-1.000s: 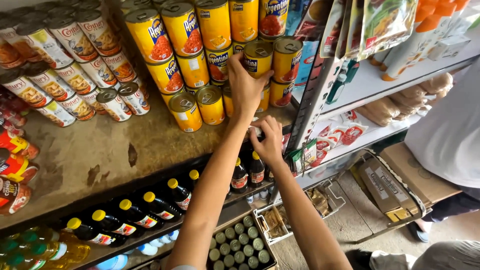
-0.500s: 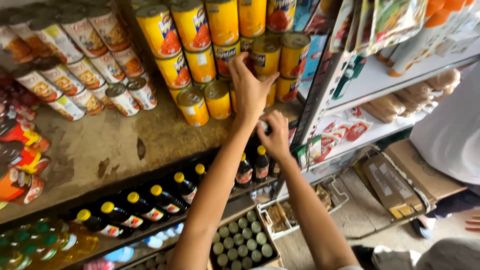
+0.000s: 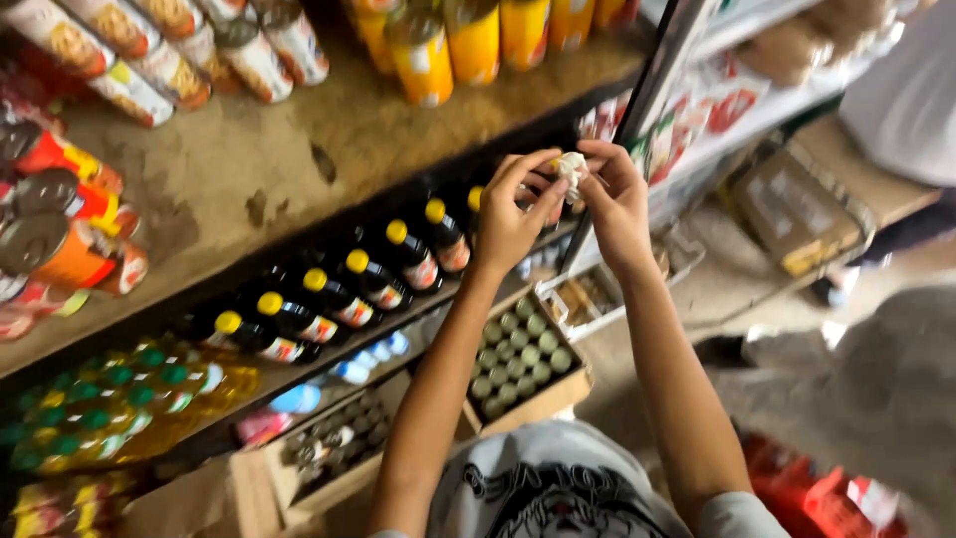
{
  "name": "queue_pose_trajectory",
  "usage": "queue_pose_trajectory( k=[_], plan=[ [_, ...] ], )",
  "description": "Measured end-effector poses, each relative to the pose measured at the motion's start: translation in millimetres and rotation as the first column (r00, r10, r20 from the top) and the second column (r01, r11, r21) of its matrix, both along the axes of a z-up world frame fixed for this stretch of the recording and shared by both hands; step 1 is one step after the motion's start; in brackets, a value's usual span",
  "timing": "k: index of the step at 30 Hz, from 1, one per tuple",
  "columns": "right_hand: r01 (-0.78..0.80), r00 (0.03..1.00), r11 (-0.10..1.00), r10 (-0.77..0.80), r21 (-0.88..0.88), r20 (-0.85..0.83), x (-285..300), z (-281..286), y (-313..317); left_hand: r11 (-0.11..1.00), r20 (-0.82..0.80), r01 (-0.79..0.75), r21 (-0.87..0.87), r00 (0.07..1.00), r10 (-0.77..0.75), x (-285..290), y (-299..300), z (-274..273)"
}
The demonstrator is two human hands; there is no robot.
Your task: Wiping canned goods with a cloth and placing them on grocery shelves.
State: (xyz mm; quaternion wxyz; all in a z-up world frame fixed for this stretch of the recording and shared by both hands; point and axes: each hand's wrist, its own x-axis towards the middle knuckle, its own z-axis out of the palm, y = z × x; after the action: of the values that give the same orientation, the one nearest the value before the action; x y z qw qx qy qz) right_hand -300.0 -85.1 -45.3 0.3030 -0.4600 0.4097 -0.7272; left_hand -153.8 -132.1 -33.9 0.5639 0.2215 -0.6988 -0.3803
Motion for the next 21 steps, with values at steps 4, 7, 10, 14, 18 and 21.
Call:
queue_pose_trajectory(
  k=[4, 7, 10, 14, 18, 21],
  plan=[
    [0.007, 0.999, 0.999, -0.009, 0.045, 0.040, 52.1, -45.0, 45.4, 0.987, 0.001, 0.134, 0.084, 0.991, -0.134, 50.6, 45.1, -27.1],
    [0.022, 0.995, 0.995, -0.032, 0.097, 0.097, 98.9, -56.9, 88.1, 0.961, -0.018, 0.220, 0.168, 0.975, -0.220, 87.1, 68.0, -47.6],
    [0.019, 1.000, 0.969, -0.022, 0.246, 0.011, 135.0, -44.3, 128.0, 0.947, -0.005, 0.241, 0.214, 0.969, -0.246, 121.7, 95.4, -64.4],
    [0.030, 0.995, 0.947, -0.060, 0.319, 0.085, 158.4, -83.6, 161.5, 0.908, 0.008, 0.259, 0.329, 0.961, -0.277, 151.1, 120.8, -93.6],
    [0.152, 0.980, 0.906, -0.191, 0.394, 0.062, 142.8, -136.7, 187.1, 0.873, 0.121, 0.192, 0.449, 0.955, -0.272, 161.2, 123.9, -135.7],
    [0.219, 0.969, 0.861, -0.247, 0.459, 0.002, 134.2, -172.4, 197.4, 0.854, 0.196, 0.129, 0.504, 0.946, -0.259, 159.5, 112.7, -186.9]
  ],
)
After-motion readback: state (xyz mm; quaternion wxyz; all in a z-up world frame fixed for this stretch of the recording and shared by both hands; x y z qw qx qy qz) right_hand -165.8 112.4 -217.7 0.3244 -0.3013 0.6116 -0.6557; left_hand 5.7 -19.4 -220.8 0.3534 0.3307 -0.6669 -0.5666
